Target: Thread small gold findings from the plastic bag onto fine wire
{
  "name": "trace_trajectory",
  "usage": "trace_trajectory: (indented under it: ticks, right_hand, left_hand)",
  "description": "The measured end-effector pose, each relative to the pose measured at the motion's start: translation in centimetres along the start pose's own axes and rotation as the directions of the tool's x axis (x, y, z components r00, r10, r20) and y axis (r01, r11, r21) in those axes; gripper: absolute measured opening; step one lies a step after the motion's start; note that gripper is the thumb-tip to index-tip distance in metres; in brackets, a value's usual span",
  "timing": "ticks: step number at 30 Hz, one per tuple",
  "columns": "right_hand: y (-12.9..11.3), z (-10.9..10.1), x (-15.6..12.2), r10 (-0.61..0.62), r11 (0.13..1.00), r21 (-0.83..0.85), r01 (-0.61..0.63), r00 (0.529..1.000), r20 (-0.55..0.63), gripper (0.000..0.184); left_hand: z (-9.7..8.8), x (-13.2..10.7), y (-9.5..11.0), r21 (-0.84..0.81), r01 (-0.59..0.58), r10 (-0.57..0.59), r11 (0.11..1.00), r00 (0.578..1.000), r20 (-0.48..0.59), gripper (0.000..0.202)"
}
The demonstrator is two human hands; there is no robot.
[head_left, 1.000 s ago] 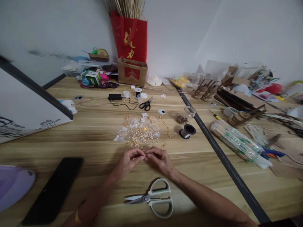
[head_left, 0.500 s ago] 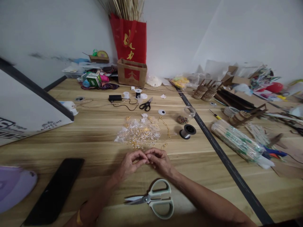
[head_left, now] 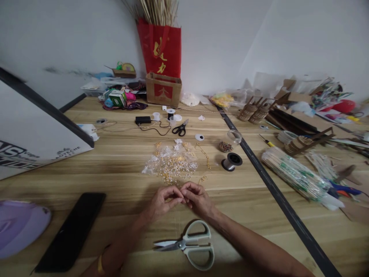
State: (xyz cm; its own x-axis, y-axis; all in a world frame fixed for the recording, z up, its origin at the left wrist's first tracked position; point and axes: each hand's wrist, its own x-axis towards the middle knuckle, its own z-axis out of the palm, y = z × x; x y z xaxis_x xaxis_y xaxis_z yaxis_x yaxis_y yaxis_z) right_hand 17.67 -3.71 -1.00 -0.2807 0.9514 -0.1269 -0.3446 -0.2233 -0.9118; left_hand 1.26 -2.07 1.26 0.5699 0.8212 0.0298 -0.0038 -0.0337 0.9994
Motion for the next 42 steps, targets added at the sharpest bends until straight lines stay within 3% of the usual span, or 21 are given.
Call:
trace_trajectory:
  ticks: [6,10,15,19,28,42]
  right_hand:
    - [-0.7,0.2,-0.6,-0.122,0.986,-0.115,0.117,0.992,-0.034,0.026]
    - [-1.1,0.4,-0.8,-0.094,0.98,-0.176,0.095,0.995,0.013,0.03]
    - [-0.9,0.8,-0.5,-0.047,0.991,-0.124,0.056,0.996,0.076,0.035]
    - [-0.6,0.7,-0.2,-0.016,0.993,-0.114,0.023,0.998,0.056,0.035]
    - [0.0,0.3,-0.1,0.009,0.992,-0.124,-0.003,0.999,0.041,0.036]
    - [0.2,0.1,0.0,0.037,0.995,-0.098,-0.03,0.997,0.071,0.037]
  left_hand:
    - [-1.3,0.1,-0.1,0.062,-0.052,0.049,0.997,0.998,0.05,0.018]
    - [-2.1,0.4,-0.3,0.034,-0.085,0.087,0.996,0.994,-0.06,0.02]
    - [-1.7,0.7,-0.3,-0.079,0.106,-0.118,0.991,0.98,-0.163,0.024]
    - [-1.4,1.0,-0.4,-0.15,0.159,-0.188,0.976,0.96,-0.209,0.025]
    - [-1.5,1.1,-1.1,-0.162,0.186,-0.211,0.969,0.965,-0.154,0.024]
    - [-1.4,1.0,-0.4,-0.119,0.2,-0.208,0.973,0.976,-0.061,0.023]
